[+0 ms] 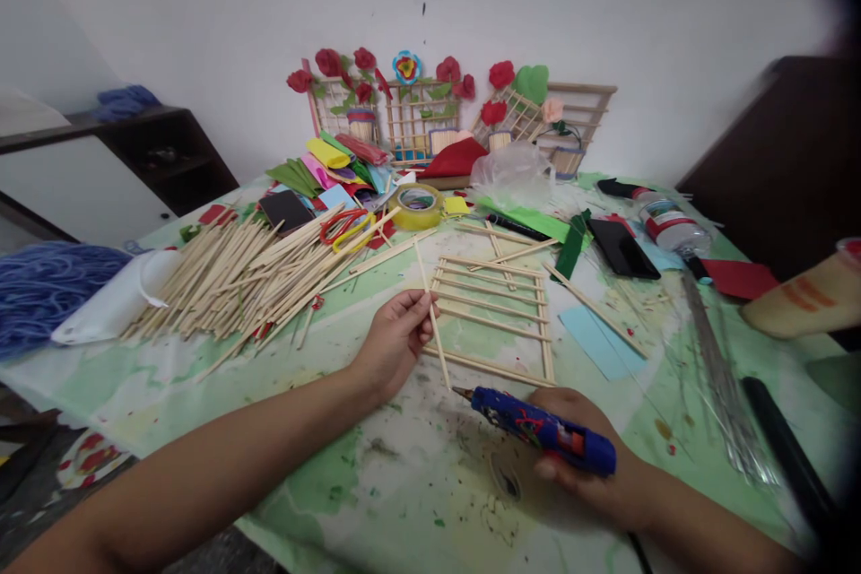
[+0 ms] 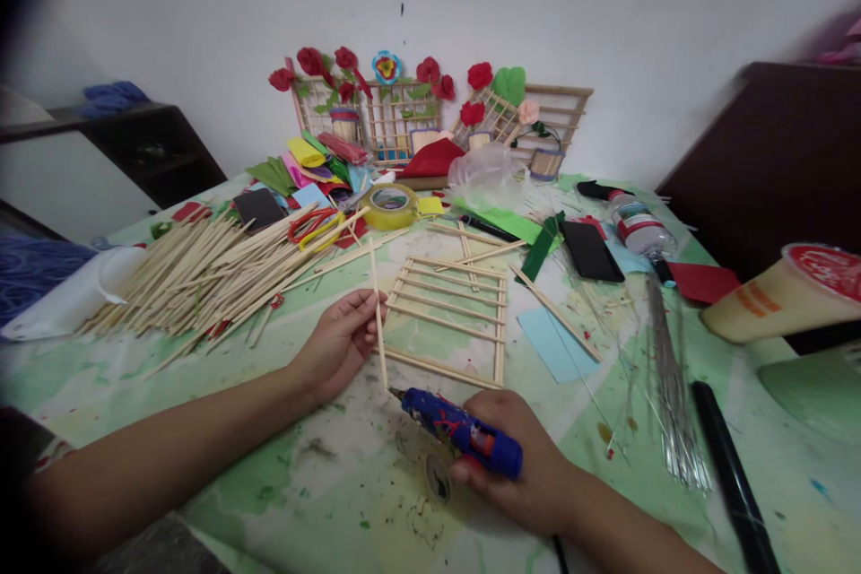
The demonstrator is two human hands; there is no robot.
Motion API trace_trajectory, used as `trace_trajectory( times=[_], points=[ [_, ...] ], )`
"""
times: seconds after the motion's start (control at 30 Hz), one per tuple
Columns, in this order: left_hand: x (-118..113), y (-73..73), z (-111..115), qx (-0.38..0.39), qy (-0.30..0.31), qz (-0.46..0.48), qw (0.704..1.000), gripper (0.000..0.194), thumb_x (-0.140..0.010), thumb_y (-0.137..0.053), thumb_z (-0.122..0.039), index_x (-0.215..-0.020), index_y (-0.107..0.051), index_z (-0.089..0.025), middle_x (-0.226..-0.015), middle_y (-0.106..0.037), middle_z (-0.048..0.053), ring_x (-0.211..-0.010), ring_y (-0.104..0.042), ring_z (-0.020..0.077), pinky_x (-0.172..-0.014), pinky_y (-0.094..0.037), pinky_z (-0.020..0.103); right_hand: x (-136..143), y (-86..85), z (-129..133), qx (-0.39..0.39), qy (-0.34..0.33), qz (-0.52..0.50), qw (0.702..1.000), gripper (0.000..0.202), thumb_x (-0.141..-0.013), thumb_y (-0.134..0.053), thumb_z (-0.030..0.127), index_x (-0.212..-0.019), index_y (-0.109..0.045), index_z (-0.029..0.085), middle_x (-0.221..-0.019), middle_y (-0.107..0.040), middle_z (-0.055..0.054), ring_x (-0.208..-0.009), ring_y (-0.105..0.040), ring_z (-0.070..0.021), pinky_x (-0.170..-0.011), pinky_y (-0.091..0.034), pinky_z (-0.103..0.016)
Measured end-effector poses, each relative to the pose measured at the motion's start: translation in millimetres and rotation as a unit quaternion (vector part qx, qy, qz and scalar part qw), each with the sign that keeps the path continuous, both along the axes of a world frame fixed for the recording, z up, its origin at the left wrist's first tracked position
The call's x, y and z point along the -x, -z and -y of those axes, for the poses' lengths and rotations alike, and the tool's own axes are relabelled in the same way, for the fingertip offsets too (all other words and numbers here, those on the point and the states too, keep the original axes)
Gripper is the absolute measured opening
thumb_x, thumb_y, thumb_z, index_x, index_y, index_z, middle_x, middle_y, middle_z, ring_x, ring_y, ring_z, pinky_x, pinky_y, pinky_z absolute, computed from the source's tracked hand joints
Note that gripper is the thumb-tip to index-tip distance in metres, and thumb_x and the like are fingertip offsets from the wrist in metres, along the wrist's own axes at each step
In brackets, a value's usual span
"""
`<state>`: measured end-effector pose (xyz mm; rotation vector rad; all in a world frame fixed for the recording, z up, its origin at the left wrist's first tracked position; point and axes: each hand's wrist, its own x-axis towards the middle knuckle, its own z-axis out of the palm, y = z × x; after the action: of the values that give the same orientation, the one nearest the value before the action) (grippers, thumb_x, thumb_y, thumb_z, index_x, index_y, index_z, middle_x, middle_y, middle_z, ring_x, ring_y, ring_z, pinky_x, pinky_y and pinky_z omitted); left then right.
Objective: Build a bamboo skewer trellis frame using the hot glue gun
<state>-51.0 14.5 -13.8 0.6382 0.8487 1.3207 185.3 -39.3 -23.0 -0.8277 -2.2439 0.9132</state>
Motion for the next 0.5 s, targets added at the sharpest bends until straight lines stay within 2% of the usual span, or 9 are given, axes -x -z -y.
trace_trajectory(
  times=[0.27, 0.5],
  points=[
    [0.9, -0.4, -2.2, -0.002, -0.009, -0.003, 1.000, 0.022, -0.071, -0.075, -0.026, -0.083, -0.062, -0.012, -0.069, -0.055, -0.001, -0.052, -0.043, 0.0020, -0.046, -0.035, 0.011, 0.4, -0.9, -1.3, 0.017, -0.020, 0.013, 1.000, 0.043, -0.086, -0.041, 0.058, -0.069, -0.051, 0.020, -0.062, -0.046, 0.001, -0.058, -0.041, -0.0143, -0.056, -0.035, -0.029],
    [-1.1, -1.9, -0.2, 0.007, -0.001, -0.007, 1.000, 0.027, -0.066, -0.078, -0.028, -0.080, -0.062, -0.012, -0.067, -0.055, -0.002, -0.052, -0.044, 0.0019, -0.046, -0.035, 0.011, -2.3, 4.1, 0.7, 0.002, 0.005, 0.002, 1.000, 0.034, -0.085, -0.048, 0.052, -0.072, -0.055, 0.021, -0.065, -0.050, -0.001, -0.060, -0.046, -0.0163, -0.060, -0.039, -0.031]
  ],
)
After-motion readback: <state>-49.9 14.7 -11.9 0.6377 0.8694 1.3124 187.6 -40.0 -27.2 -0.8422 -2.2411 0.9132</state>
